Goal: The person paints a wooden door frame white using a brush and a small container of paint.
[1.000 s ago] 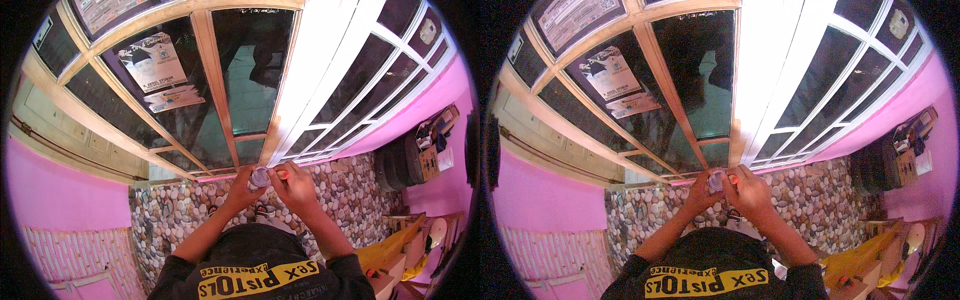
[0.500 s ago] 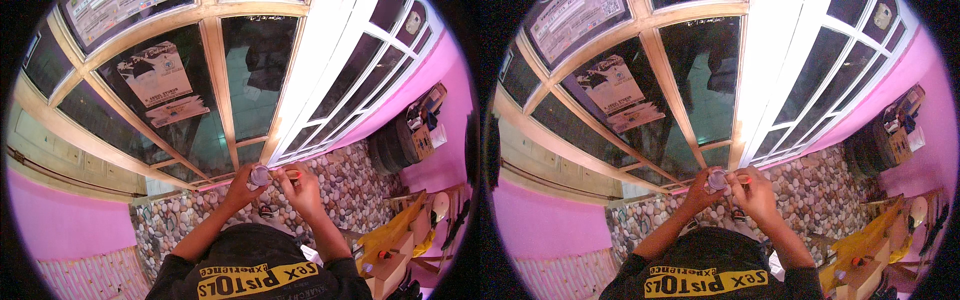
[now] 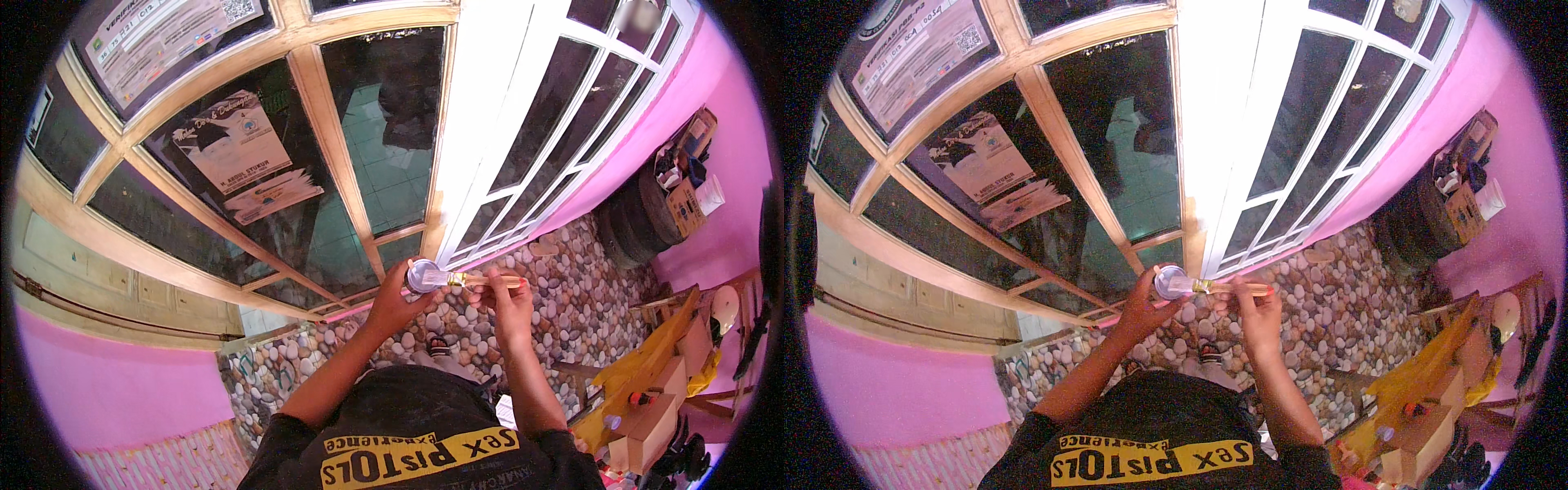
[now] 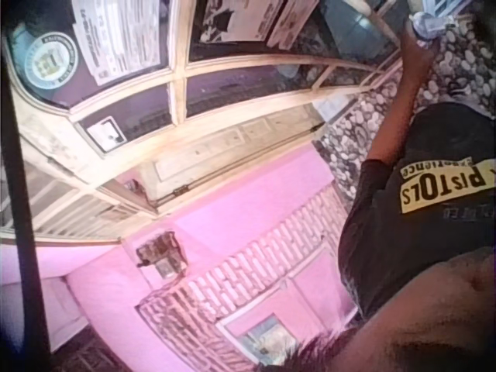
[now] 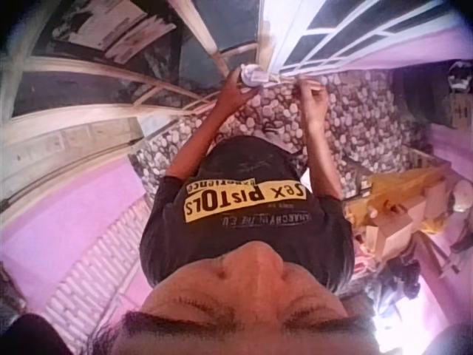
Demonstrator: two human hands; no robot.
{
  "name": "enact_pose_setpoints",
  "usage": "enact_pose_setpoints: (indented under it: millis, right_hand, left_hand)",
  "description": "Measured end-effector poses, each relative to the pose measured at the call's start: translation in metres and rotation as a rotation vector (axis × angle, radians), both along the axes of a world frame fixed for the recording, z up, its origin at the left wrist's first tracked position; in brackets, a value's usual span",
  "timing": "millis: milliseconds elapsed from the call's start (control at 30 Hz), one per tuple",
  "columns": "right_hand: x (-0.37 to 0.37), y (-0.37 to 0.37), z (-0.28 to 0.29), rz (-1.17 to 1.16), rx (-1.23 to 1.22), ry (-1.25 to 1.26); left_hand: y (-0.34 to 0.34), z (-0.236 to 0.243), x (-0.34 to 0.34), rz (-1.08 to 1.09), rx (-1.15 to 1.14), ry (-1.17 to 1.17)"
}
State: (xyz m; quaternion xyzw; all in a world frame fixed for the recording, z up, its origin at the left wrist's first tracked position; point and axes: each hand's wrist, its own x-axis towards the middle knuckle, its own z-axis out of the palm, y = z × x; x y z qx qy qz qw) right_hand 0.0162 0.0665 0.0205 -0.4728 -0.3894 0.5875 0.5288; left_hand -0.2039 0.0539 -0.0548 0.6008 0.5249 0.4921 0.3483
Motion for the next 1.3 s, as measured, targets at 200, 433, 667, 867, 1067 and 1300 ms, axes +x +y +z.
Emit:
enact_pose_setpoints:
  millis: [200, 433, 667, 867, 1067, 1300]
  right_hand:
    - [0.012, 0.002, -0.019, -0.027, -0.107, 0.215]
    - [0.007, 0.026, -0.044, -0.111, 0.015, 0.228]
    - [-0.031, 0.065, -0.089, -0.193, 0.083, 0.078]
    - [-0.054, 0.09, -0.08, -0.211, 0.098, 0.079]
    - [-0.058, 0.092, -0.01, -0.224, 0.295, 0.136]
    - [-0.05, 0.082, -0.097, -0.213, 0.156, -0.038]
  left_hand:
    - [0.004, 0.007, 0.005, -0.01, -0.027, -0.003]
    - [-0.014, -0.008, -0.007, 0.084, -0.069, 0.019]
    - [-0.045, -0.003, -0.028, 0.144, -0.029, 0.082]
    - [-0.067, -0.016, -0.04, 0.208, -0.099, 0.105]
    - [-0.084, -0.016, -0.045, 0.252, -0.08, 0.116]
    - [-0.089, 0.001, -0.044, 0.281, -0.142, 0.115]
